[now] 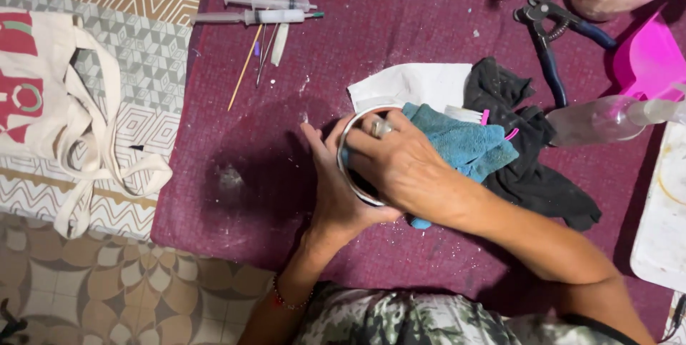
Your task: Decorating a small terracotta pot by cleaning it and applying a checkered pattern
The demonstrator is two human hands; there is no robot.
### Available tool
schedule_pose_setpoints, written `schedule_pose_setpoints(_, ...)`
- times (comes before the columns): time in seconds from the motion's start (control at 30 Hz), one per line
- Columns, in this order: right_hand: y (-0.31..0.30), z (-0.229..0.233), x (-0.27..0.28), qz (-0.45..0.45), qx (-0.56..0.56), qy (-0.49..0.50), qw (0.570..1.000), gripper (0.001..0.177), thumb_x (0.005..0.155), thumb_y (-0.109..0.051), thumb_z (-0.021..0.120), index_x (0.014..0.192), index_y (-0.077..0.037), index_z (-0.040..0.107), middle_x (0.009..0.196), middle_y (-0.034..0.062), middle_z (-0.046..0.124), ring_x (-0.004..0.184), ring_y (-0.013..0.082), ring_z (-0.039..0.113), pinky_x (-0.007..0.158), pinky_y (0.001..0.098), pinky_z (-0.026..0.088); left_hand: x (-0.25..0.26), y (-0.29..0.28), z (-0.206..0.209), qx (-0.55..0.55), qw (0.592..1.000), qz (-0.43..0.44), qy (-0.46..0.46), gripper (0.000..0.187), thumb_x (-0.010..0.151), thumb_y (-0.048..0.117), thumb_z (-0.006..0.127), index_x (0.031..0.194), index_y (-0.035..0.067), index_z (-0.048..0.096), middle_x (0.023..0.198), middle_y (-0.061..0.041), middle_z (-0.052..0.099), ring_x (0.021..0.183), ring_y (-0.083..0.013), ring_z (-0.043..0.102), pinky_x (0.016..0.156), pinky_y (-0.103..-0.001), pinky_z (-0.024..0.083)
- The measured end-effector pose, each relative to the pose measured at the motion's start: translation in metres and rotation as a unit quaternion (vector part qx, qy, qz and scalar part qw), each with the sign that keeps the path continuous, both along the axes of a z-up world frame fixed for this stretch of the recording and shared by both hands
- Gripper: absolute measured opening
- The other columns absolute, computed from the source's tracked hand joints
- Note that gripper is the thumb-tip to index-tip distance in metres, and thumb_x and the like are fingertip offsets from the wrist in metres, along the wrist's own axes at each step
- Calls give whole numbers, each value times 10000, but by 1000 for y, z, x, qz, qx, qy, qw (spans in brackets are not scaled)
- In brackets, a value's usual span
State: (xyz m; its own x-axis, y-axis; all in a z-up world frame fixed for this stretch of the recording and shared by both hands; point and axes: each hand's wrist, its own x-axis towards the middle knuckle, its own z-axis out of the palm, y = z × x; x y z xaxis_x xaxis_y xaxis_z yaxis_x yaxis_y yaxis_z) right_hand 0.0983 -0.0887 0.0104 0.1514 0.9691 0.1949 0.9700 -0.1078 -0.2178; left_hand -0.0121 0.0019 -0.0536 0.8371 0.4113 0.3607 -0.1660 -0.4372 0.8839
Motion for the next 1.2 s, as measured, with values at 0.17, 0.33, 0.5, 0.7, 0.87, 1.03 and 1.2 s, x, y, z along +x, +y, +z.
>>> schedule_pose_setpoints(0.17,-31,28,19,63,-81,449,887,83,963,-104,515,897,-95,564,972,38,504,905,193,478,772,349,380,6,1,19,-118,993,-30,13,1561,469,162,953,1503,-43,-199,1465,-250,481,1310,-345,590,1231,-423,367)
schedule_pose_setpoints(0.33,-19,35,8,-82,-38,46,995,202,850,-113,618,1034,-43,576,949,156,499,844,379,503,746,486,400,-4,3,9,-42,998,-37,-5,1703,484,240,1063,1533,18,-261,1548,-290,424,1452,-423,494,1325,-525,229)
schedule_pose_setpoints(0.5,-20,49,-17,13,-24,162,986,74,966,-2,508,923,-27,563,992,161,477,795,326,478,743,451,318,0,11,18,-187,977,-101,-3,1352,742,257,870,1514,-22,-204,1575,-315,323,1436,-375,473,1295,-473,280)
schedule_pose_setpoints(0.7,-72,48,-6,124,-113,122,978,95,933,-43,520,954,-46,612,1082,72,517,1043,319,486,850,460,324,0,10,14,-120,989,-76,-35,1299,773,208,869,1517,-51,-164,1504,-318,427,1378,-390,538,1305,-531,257)
schedule_pose_setpoints(0.87,-100,32,-6,124,-79,89,985,99,942,-64,562,1012,-46,631,1178,110,549,1084,340,533,829,466,363,-4,13,11,-56,996,-46,52,1525,531,221,1002,1513,-112,-116,1568,-231,420,1506,-420,376,1307,-578,52)
schedule_pose_setpoints(1.03,-89,7,-27,72,-44,-93,992,391,962,-286,614,1269,-47,654,1382,131,593,1103,322,599,787,449,428,-8,7,-7,4,999,-33,35,1396,665,329,955,1556,-52,-49,1613,-227,391,1547,-411,376,1318,-654,-8)
schedule_pose_setpoints(1.2,-52,-2,-36,50,102,-79,990,355,1092,-284,317,1010,-133,627,1257,114,633,1100,320,609,817,430,398,0,9,-23,134,990,50,-16,966,781,295,859,1524,-67,358,1465,-160,564,1337,-296,577,1282,-444,219)
